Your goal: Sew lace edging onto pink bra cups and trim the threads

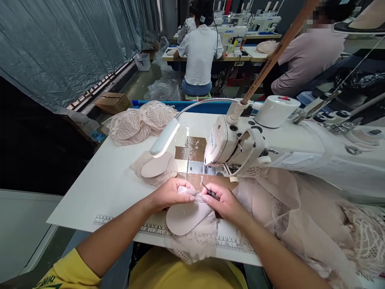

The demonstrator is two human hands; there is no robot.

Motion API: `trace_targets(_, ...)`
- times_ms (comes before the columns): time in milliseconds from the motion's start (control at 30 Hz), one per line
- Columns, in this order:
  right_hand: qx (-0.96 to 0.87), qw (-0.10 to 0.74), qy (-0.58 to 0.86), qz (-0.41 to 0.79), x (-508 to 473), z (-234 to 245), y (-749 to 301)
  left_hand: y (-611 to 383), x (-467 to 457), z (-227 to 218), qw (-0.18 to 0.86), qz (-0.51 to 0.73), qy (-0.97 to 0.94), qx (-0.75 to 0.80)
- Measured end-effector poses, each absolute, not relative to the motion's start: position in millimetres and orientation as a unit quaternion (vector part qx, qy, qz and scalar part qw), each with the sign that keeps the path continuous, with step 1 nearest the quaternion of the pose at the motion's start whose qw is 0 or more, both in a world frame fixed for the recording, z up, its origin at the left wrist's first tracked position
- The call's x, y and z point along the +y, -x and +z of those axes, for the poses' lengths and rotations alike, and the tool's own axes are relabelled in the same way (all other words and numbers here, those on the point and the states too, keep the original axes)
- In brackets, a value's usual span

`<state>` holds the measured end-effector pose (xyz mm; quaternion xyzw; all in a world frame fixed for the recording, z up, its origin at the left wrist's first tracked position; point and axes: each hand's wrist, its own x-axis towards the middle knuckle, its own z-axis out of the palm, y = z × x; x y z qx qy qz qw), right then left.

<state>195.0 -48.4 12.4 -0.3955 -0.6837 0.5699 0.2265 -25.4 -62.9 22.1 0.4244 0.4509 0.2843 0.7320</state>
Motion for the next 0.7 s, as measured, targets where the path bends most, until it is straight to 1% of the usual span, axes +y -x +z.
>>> trace_targets(100,-0.676,0.238,0.4,0.572,-47,11,-195,23,-62,23,0.736,0.28,-0.411,0.459)
trace_targets(200,-0.648,0.262,0.38,0.606,-45,8,-197,22,-61,23,0.737,0.277,-0.415,0.455)
trace_targets(267,-0.647,0.262,0.365,0.616,-45,6,-198,23,-61,23,0.744,0.278,-0.414,0.445)
trace_targets(700,-0.709,0.228,0.375,0.552,-49,23,-190,21,-60,17,0.721,0.283,-0.431,0.462)
